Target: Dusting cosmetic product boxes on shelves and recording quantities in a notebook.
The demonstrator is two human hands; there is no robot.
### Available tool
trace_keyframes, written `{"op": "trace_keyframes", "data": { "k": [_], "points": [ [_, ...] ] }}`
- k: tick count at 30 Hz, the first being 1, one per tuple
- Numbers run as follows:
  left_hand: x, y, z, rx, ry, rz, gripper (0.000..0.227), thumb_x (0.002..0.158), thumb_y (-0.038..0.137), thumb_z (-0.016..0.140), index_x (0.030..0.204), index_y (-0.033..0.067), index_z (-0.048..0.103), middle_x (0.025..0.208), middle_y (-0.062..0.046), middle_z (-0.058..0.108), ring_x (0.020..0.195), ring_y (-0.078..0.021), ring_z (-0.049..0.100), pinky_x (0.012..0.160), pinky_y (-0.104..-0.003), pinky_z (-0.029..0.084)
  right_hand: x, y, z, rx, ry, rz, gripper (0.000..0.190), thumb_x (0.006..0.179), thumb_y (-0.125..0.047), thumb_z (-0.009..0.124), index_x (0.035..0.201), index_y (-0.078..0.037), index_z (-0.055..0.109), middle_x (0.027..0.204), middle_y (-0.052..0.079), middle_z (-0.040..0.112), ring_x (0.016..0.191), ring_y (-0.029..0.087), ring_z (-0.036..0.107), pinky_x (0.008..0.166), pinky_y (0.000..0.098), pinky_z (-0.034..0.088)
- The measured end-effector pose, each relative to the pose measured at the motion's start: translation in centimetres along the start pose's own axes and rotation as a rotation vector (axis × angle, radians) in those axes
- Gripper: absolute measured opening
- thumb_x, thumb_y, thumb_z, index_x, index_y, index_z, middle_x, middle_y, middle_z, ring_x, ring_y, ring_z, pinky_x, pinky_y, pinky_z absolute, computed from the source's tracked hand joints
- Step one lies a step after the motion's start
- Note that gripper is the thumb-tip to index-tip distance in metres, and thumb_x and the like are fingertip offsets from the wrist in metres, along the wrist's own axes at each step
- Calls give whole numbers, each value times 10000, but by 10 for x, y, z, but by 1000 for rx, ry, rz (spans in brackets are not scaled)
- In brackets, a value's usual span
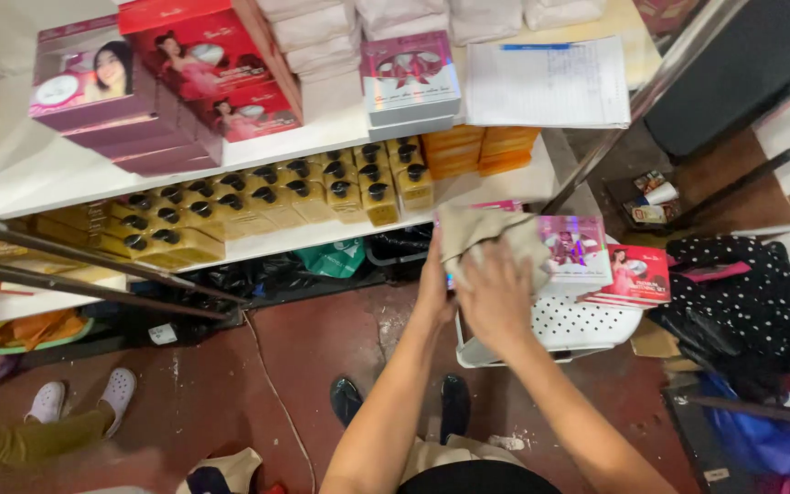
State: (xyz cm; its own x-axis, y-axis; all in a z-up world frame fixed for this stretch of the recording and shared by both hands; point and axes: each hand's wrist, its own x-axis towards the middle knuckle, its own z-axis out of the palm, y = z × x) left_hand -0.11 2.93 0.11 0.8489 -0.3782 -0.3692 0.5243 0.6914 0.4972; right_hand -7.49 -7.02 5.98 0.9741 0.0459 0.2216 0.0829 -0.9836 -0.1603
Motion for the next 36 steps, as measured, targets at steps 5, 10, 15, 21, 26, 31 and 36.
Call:
{"op": "trace_keyframes", "data": {
  "k": [5, 10, 15, 21, 26, 31, 36],
  "points": [
    [1, 14, -85, -100, 16, 142, 538, 1030, 487, 433, 1365, 99, 598, 1294, -101, 681, 1171, -271, 663, 1001, -430, 544, 19, -65, 1, 125, -35, -169, 507, 944, -372, 550, 1391, -137, 602, 1535, 147, 459, 1495, 363, 274, 1154, 701, 157],
    [-39, 71, -70, -83, 216, 145, 588, 1020, 553, 403, 1370, 121, 595, 1282, -60, 689, 1155, -227, 667, 983, -387, 534, 74, -100, 13, 132, -71, -164, 467, 980, -390, 529, 1355, -123, 604, 1548, 129, 460, 1509, 341, 270, 1151, 691, 153],
    [-60, 110, -69, 85, 209, 335, 587, 1039, 534, 505, 1374, 61, 605, 1220, -72, 690, 1064, -190, 664, 937, -379, 526, 118, -129, 11, 136, -5, 47, 510, 1008, -426, 511, 1398, -106, 584, 1542, 128, 472, 1484, 356, 313, 1146, 688, 208],
    [-70, 152, -100, -58, 116, 222, 540, 1065, 508, 512, 1381, 77, 588, 1217, -85, 667, 1062, -216, 644, 919, -397, 517, 96, -174, 16, 178, 45, -59, 554, 1003, -441, 542, 1437, -96, 553, 1537, 189, 461, 1469, 421, 303, 1113, 672, 240],
    [-76, 188, -110, -33, 112, 223, 609, 1025, 522, 484, 1381, 38, 583, 1273, -101, 686, 1144, -241, 662, 981, -391, 524, 60, -213, 20, 140, -38, -167, 589, 927, -387, 549, 1456, -128, 541, 1525, 195, 460, 1484, 429, 294, 1139, 657, 242],
    [-66, 193, -104, 78, 230, 232, 671, 996, 562, 484, 1385, 25, 590, 1262, -117, 670, 1118, -238, 640, 978, -400, 520, 96, -212, 8, 137, -68, -85, 535, 1002, -424, 511, 1454, -138, 529, 1543, 179, 451, 1496, 410, 281, 1155, 672, 237],
    [-77, 193, -76, 279, 299, 361, 678, 988, 558, 553, 1342, -18, 607, 1227, -128, 701, 1097, -201, 655, 947, -346, 517, 149, -125, 61, 360, 126, 20, 568, 1131, -408, 472, 1484, 36, 505, 1487, 357, 461, 1328, 467, 479, 1100, 522, 408]
  ]
}}
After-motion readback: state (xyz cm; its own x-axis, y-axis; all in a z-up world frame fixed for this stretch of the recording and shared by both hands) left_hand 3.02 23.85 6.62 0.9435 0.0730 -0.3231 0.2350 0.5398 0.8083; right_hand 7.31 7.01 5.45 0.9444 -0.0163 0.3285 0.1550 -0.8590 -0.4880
